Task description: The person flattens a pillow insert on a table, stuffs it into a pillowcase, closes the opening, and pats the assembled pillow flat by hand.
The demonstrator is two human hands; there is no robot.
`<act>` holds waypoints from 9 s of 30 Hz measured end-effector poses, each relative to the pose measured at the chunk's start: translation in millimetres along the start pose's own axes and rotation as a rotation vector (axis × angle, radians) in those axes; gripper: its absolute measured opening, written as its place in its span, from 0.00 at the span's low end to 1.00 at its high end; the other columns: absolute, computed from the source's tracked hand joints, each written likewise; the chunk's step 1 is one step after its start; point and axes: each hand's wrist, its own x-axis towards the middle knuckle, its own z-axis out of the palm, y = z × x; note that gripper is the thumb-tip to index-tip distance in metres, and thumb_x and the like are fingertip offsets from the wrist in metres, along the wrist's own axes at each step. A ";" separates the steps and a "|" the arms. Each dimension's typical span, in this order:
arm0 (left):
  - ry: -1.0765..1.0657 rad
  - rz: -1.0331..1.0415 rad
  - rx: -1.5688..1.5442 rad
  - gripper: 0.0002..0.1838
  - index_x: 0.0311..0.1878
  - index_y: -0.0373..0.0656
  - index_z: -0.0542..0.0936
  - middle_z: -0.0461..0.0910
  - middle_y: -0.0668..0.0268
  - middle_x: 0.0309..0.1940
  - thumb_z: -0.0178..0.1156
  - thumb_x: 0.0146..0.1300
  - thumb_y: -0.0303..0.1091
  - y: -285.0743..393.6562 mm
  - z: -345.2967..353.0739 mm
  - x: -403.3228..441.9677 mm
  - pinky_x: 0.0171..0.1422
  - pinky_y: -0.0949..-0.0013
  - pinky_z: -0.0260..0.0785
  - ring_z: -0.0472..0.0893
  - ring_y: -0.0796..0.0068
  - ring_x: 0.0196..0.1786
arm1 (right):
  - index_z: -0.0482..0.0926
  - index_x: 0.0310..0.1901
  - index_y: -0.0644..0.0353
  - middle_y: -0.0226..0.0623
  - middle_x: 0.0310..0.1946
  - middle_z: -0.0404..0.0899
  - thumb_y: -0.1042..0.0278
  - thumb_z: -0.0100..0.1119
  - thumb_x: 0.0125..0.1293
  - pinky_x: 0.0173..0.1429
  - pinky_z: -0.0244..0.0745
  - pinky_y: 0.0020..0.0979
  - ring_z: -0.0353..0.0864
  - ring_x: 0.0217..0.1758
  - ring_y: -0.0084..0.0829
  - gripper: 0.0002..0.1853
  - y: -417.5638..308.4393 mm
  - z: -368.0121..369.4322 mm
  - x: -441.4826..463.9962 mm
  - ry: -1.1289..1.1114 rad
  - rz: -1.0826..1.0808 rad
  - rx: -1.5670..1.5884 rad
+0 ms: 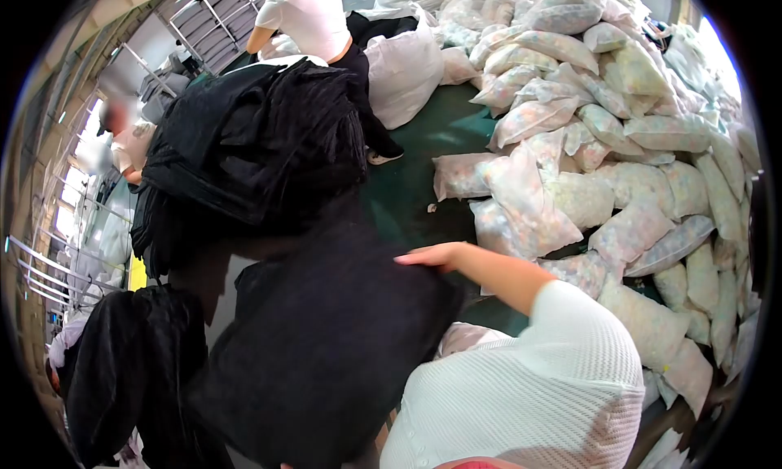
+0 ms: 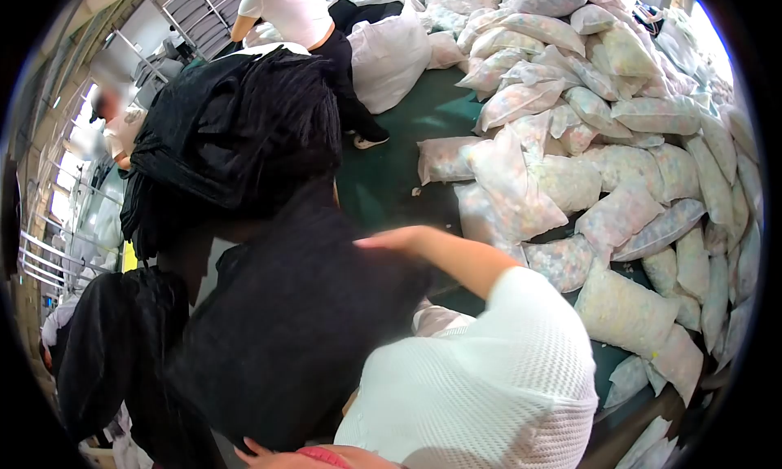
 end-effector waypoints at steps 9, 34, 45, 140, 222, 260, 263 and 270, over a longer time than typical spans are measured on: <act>-1.078 0.715 -0.773 0.35 0.65 0.29 0.67 0.74 0.54 0.59 0.57 0.67 0.52 227.3 189.7 -64.6 0.68 0.64 0.62 0.74 0.62 0.61 | 0.76 0.59 0.61 0.38 0.57 0.79 0.48 0.53 0.69 0.66 0.71 0.38 0.79 0.58 0.36 0.26 172.3 -69.3 -233.1 0.937 -0.450 0.989; -0.962 0.311 -0.447 0.25 0.65 0.34 0.69 0.72 0.55 0.63 0.58 0.64 0.27 394.2 483.6 -224.3 0.66 0.63 0.65 0.73 0.62 0.63 | 0.70 0.65 0.56 0.36 0.66 0.69 0.51 0.57 0.70 0.70 0.65 0.46 0.69 0.67 0.40 0.27 -417.5 -626.7 -197.7 0.922 -1.468 0.538; -0.829 -0.136 -0.447 0.20 0.61 0.34 0.72 0.79 0.55 0.52 0.57 0.66 0.24 336.1 471.3 -267.4 0.54 0.71 0.74 0.81 0.70 0.49 | 0.79 0.49 0.54 0.30 0.43 0.84 0.55 0.54 0.66 0.45 0.74 0.32 0.81 0.47 0.23 0.16 -357.0 -650.4 67.1 0.771 -0.505 0.071; -0.641 0.643 0.399 0.40 0.73 0.36 0.58 0.63 0.49 0.69 0.63 0.59 0.28 49.8 268.1 -119.8 0.74 0.53 0.52 0.63 0.47 0.70 | 0.79 0.35 0.72 0.47 0.42 0.78 0.82 0.59 0.48 0.55 0.78 0.37 0.79 0.48 0.42 0.10 -40.9 -286.8 -230.4 1.703 -1.090 0.023; -0.172 0.010 0.671 0.38 0.73 0.54 0.61 0.56 0.60 0.75 0.59 0.62 0.53 -143.7 63.4 114.9 0.75 0.39 0.42 0.52 0.55 0.77 | 0.67 0.69 0.53 0.45 0.74 0.55 0.62 0.58 0.60 0.78 0.41 0.53 0.51 0.78 0.43 0.33 -12.1 388.5 322.0 -0.540 -1.118 -1.527; 0.069 0.036 0.668 0.30 0.69 0.53 0.68 0.59 0.63 0.74 0.55 0.67 0.52 -152.9 -3.9 130.4 0.77 0.46 0.41 0.52 0.61 0.78 | 0.60 0.73 0.46 0.38 0.76 0.51 0.55 0.55 0.65 0.77 0.35 0.57 0.44 0.80 0.45 0.34 -60.3 387.1 330.3 -0.229 -1.210 -1.876; -0.070 -0.128 0.750 0.34 0.74 0.56 0.61 0.50 0.66 0.78 0.54 0.66 0.54 -180.6 31.1 79.6 0.78 0.44 0.37 0.45 0.61 0.80 | 0.55 0.75 0.48 0.41 0.77 0.48 0.48 0.52 0.65 0.77 0.34 0.60 0.40 0.80 0.50 0.38 -33.4 358.3 332.5 -0.234 -1.105 -1.999; -0.088 -0.126 0.867 0.36 0.77 0.55 0.54 0.45 0.67 0.79 0.49 0.69 0.53 -202.6 50.7 117.0 0.79 0.45 0.32 0.41 0.60 0.80 | 0.65 0.70 0.50 0.41 0.74 0.56 0.47 0.52 0.63 0.76 0.37 0.57 0.48 0.78 0.51 0.34 -6.9 370.2 374.4 -0.184 -1.199 -1.709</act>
